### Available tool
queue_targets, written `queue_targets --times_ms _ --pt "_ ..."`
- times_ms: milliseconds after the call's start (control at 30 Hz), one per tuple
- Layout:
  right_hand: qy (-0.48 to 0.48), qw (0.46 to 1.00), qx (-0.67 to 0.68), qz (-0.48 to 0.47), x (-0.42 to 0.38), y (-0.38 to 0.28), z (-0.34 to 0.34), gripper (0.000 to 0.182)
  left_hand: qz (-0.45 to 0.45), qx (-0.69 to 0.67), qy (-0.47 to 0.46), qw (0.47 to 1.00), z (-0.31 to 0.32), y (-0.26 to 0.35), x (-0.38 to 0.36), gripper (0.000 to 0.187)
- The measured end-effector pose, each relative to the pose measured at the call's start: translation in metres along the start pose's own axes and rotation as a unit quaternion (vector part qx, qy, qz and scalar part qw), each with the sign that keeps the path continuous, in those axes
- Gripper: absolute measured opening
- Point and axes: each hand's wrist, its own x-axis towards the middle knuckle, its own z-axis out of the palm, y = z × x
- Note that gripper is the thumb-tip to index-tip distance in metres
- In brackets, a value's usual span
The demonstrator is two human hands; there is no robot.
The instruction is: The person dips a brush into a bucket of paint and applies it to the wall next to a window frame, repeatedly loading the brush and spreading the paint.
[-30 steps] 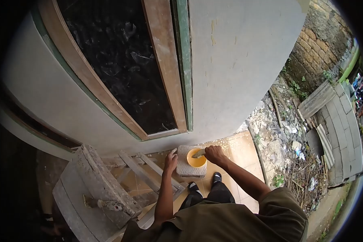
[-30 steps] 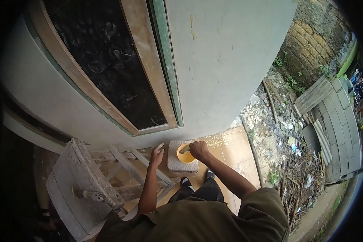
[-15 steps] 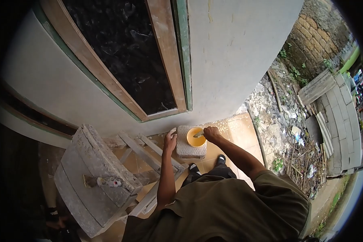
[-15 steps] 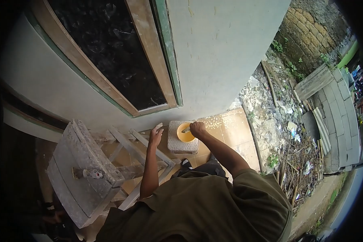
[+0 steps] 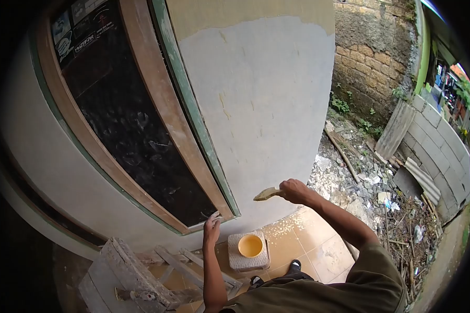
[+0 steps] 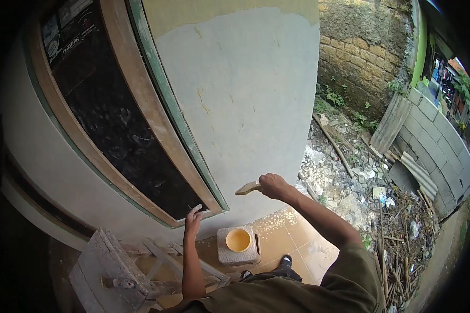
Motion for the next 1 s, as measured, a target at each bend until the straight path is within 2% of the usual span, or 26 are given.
queue_targets --times_ms 33,67,133,167,333,367,400,467,500,567,633,700,767,833,867,933,1000 --pt "0.017 1.000 0.006 0.008 0.003 0.004 -0.041 0.027 0.025 -0.030 -0.007 0.999 0.003 0.018 0.010 0.040" --pt "0.040 0.999 0.004 0.014 0.006 0.008 -0.080 0.028 0.007 -0.052 -0.017 0.998 0.005 0.038 0.020 0.041" --pt "0.106 0.994 0.018 0.035 0.008 0.012 -0.154 0.033 0.070 0.002 -0.031 0.997 0.009 0.085 0.038 0.040" --pt "0.113 0.991 0.010 0.074 0.007 0.011 -0.192 0.035 0.091 0.013 -0.036 0.995 0.012 0.114 0.045 0.039" --pt "0.259 0.962 -0.016 0.085 0.016 0.053 -0.318 0.041 0.260 0.117 -0.046 0.957 0.016 0.211 0.094 0.038" --pt "0.260 0.960 -0.043 0.095 0.016 0.060 -0.340 0.044 0.281 0.150 -0.048 0.947 0.018 0.239 0.096 0.038" --pt "0.222 0.960 -0.093 0.141 0.014 0.061 -0.363 0.037 0.284 0.150 -0.048 0.946 0.023 0.262 0.099 0.038" --pt "0.248 0.952 -0.107 0.143 0.016 0.086 -0.386 0.039 0.357 0.225 -0.056 0.905 0.032 0.300 0.104 0.037" --pt "0.261 0.948 -0.109 0.144 0.013 0.092 -0.396 0.040 0.357 0.227 -0.055 0.904 0.036 0.315 0.108 0.037" --pt "0.263 0.946 -0.087 0.166 0.011 0.103 -0.408 0.041 0.414 0.286 -0.061 0.862 0.044 0.338 0.117 0.036" --pt "0.264 0.944 -0.067 0.186 0.012 0.110 -0.415 0.042 0.419 0.305 -0.057 0.853 0.043 0.357 0.126 0.036" --pt "0.292 0.937 -0.075 0.175 0.016 0.114 -0.423 0.044 0.465 0.345 -0.015 0.815 0.036 0.380 0.133 0.036" --pt "0.309 0.938 -0.063 0.147 0.021 0.106 -0.428 0.046 0.460 0.352 0.009 0.815 0.023 0.394 0.142 0.036" --pt "0.317 0.938 -0.060 0.125 0.029 0.087 -0.436 0.043 0.493 0.369 0.080 0.784 0.007 0.408 0.145 0.037" --pt "0.315 0.940 -0.059 0.119 0.034 0.078 -0.437 0.043 0.490 0.371 0.085 0.785 -0.002 0.410 0.150 0.037" --pt "0.312 0.947 0.033 0.072 0.047 0.056 -0.437 0.046 0.522 0.394 0.130 0.745 -0.020 0.412 0.157 0.036" --pt "0.304 0.947 0.105 0.020 0.057 0.023 -0.435 0.047 0.521 0.417 0.139 0.732 -0.034 0.414 0.155 0.035"
